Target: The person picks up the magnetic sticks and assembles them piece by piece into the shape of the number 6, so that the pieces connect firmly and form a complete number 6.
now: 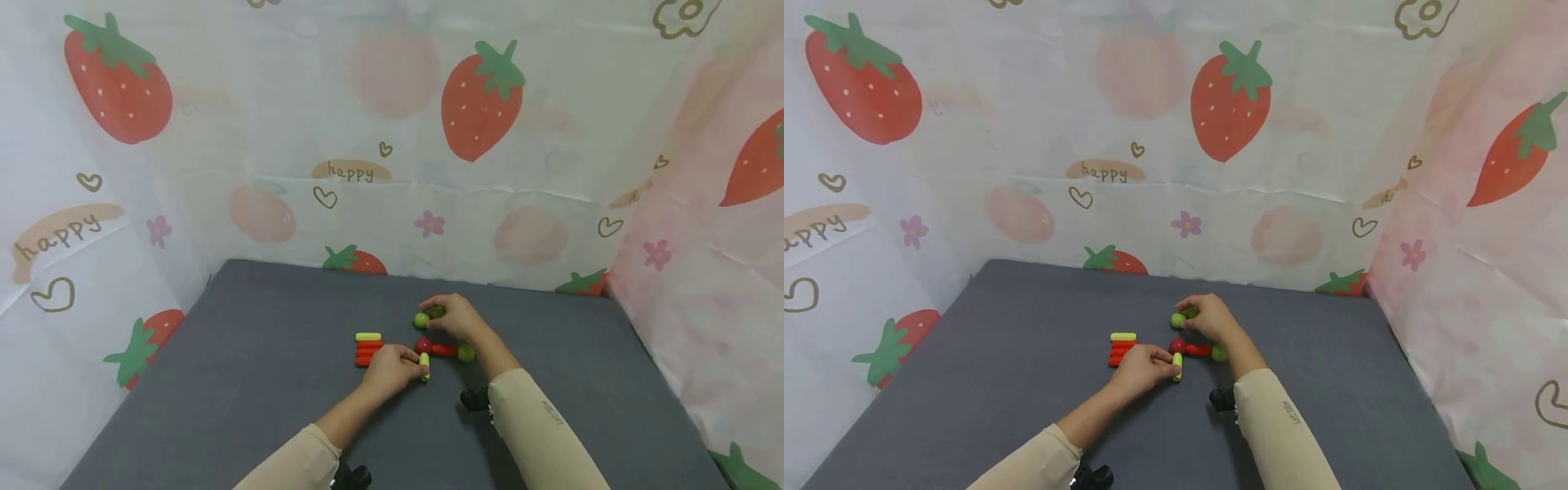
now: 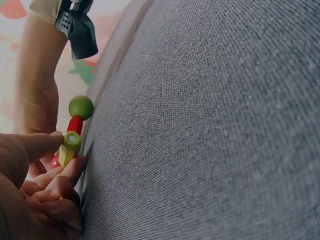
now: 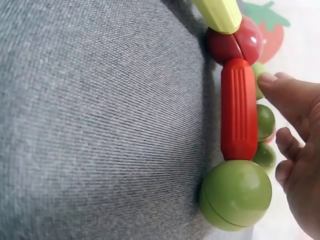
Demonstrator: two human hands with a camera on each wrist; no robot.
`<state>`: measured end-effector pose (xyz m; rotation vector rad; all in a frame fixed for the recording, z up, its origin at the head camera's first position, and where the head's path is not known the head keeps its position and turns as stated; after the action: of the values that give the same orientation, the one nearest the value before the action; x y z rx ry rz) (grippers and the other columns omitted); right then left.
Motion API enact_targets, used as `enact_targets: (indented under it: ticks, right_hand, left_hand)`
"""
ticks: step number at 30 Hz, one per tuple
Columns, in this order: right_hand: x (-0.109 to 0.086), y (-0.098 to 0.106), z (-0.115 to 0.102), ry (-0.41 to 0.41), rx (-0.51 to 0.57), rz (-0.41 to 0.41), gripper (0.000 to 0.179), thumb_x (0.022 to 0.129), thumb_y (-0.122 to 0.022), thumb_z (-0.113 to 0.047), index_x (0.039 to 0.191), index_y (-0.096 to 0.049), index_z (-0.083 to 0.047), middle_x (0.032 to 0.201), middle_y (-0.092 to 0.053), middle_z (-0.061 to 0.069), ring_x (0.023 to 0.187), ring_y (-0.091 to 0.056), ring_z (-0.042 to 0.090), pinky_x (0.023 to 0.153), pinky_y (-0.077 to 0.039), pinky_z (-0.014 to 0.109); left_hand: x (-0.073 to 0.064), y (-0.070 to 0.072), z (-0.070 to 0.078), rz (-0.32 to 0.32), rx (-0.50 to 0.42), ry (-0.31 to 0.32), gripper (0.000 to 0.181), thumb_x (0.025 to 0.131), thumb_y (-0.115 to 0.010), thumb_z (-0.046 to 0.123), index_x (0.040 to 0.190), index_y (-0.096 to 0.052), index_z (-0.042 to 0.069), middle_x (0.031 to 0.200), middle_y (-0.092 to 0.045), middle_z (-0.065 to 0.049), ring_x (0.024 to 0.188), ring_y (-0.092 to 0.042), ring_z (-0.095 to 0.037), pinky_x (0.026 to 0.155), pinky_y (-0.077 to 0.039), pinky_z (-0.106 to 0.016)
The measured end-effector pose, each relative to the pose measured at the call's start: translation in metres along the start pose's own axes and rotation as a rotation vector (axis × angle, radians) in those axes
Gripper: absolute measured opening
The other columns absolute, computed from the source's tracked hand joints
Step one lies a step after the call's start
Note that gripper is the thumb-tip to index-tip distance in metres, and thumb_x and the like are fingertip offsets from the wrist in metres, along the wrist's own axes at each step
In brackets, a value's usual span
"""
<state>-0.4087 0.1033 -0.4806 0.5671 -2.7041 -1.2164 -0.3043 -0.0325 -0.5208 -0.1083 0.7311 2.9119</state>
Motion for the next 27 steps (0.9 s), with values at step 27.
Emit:
enact_targets:
  ticks: [27]
  right_hand:
    - [-0.0002, 0.0014, -0.0049, 0.026, -0.082, 0.047, 0.036, 0.087, -0.084, -0.022, 0.122, -0.075, -0.02, 0.127, -0.065, 0.007, 0.119, -0.054, 0.031, 0.1, -0.046, 0.052]
  left_hand:
    - [-0.0004, 0.0019, 0.0006, -0.003, -0.007, 0.006, 0.023, 0.084, -0.086, 0.026, 0.096, -0.078, 0.008, 0.082, -0.075, 0.0, 0.072, -0.066, -0.011, 0.064, -0.052, -0.031]
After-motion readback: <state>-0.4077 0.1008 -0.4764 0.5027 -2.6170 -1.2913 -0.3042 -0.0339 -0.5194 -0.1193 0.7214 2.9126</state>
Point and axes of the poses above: each hand's wrist, its own x-axis towards the middle knuckle, its own y-axis out of the back of the hand, z = x × y, the point moved 9 cm from there along x, towards the middle knuckle
